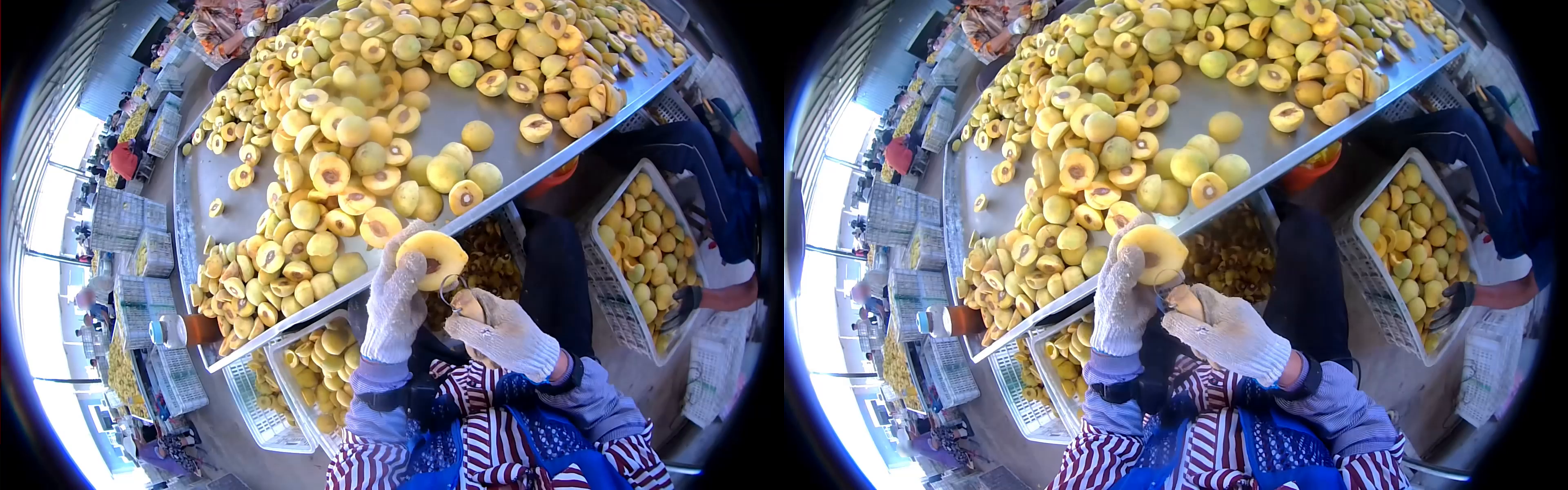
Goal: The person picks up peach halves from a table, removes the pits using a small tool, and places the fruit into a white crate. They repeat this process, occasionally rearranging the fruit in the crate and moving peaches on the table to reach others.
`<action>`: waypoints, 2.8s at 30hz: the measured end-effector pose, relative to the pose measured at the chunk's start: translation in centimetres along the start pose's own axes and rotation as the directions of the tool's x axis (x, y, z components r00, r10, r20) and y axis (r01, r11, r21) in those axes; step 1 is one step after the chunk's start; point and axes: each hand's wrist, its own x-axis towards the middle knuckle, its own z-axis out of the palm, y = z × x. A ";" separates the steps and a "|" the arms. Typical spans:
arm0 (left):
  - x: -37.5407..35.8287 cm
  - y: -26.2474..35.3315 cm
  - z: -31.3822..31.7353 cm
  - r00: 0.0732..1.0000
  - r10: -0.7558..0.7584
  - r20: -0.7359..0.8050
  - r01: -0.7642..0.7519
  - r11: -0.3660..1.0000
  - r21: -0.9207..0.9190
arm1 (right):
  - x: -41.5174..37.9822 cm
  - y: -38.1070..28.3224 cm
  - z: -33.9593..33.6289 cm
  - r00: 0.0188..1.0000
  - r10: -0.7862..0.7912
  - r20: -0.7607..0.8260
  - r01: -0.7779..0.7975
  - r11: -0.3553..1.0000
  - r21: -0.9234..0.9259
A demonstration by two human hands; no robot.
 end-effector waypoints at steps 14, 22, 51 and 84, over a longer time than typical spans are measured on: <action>-3.6 -0.9 3.7 0.992 0.089 -0.093 -0.096 0.993 -0.074 | -1.0 1.3 0.7 0.983 -0.159 -0.090 0.142 0.974 -0.175; -5.0 -1.1 6.9 0.915 0.363 -0.177 -0.310 0.913 0.265 | -2.0 0.8 1.3 0.983 -0.180 -0.036 0.181 0.983 0.031; -4.8 -1.2 3.3 0.990 0.112 -0.087 -0.124 0.980 -0.154 | -1.5 1.4 1.1 0.987 -0.142 -0.068 0.132 0.982 -0.132; -1.4 2.0 3.8 0.601 0.379 0.703 -0.798 0.323 0.508 | -3.2 2.5 -0.7 0.697 -0.318 0.643 -0.505 0.419 0.755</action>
